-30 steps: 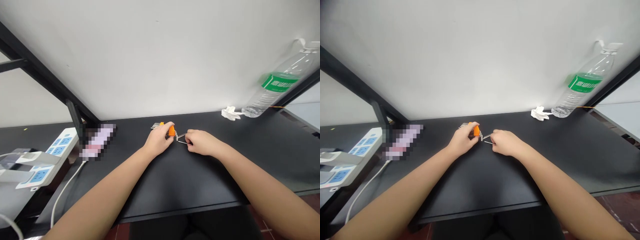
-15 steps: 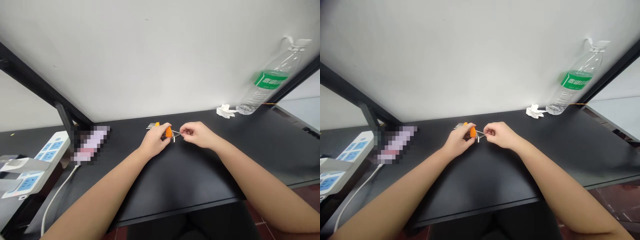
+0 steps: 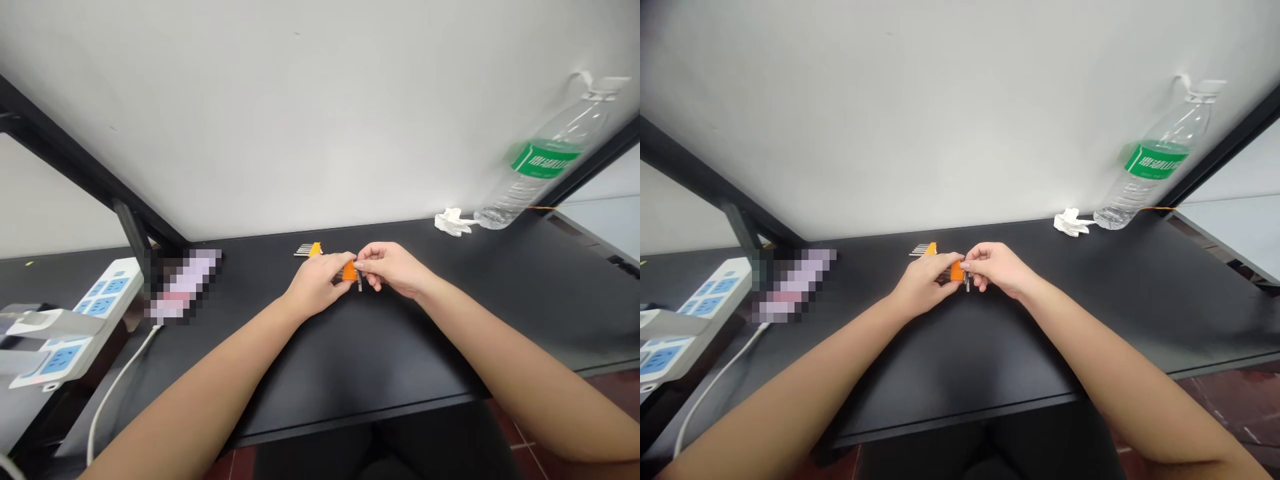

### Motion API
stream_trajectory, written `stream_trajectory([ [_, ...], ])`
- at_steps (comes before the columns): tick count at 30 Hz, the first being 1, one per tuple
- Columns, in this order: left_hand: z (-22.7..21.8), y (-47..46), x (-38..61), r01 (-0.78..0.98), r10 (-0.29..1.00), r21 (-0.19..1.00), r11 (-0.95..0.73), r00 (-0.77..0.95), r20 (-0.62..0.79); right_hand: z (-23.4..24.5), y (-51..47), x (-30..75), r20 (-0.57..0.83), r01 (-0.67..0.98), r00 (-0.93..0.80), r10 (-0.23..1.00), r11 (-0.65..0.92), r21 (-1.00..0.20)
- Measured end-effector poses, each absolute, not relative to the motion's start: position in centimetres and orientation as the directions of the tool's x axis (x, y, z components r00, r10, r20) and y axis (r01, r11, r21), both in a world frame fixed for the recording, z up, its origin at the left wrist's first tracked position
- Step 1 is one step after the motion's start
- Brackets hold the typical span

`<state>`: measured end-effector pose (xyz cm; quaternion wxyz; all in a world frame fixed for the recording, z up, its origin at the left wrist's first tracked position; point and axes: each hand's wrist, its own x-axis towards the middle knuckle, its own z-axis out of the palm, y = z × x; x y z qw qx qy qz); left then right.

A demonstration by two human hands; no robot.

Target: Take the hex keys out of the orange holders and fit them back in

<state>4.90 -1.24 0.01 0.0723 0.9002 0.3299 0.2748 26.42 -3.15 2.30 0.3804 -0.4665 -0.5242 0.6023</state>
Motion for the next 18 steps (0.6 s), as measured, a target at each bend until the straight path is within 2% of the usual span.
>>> stream_trajectory([
  [2,0.2,-1.3,5.1,0.559,0.646,0.327,-0.762,0.622,0.443,1.9,-3.4,25.2,-0.114,0.079,-0.220,0.969,-0.099,-0.992],
  [6,0.1,-1.1,4.9,0.582,0.665,0.323,-0.746,0.620,0.416,2.1,-3.9,24.5,0.073,0.294,-0.203,0.977,0.132,-0.947],
  [8,-0.1,-0.8,4.6,0.608,0.678,0.307,-0.733,0.613,0.406,2.3,-3.9,25.3,0.163,0.404,-0.221,0.962,0.242,-0.882],
  [10,-0.3,-0.6,4.3,0.640,0.704,0.303,-0.706,0.588,0.399,2.2,-3.5,26.6,0.217,0.552,-0.256,0.942,0.327,-0.767],
  [12,-0.3,-0.4,4.0,0.670,0.741,0.324,-0.668,0.560,0.370,1.8,-2.8,27.8,0.205,0.693,-0.375,0.904,0.421,-0.586],
  [14,-0.2,-0.3,3.9,0.685,0.766,0.345,-0.641,0.549,0.334,1.3,-2.2,28.6,0.150,0.753,-0.441,0.885,0.456,-0.474],
  [18,0.1,-0.2,3.8,0.675,0.768,0.366,-0.640,0.567,0.297,1.0,-1.8,28.6,0.076,0.793,-0.488,0.869,0.478,-0.378],
])
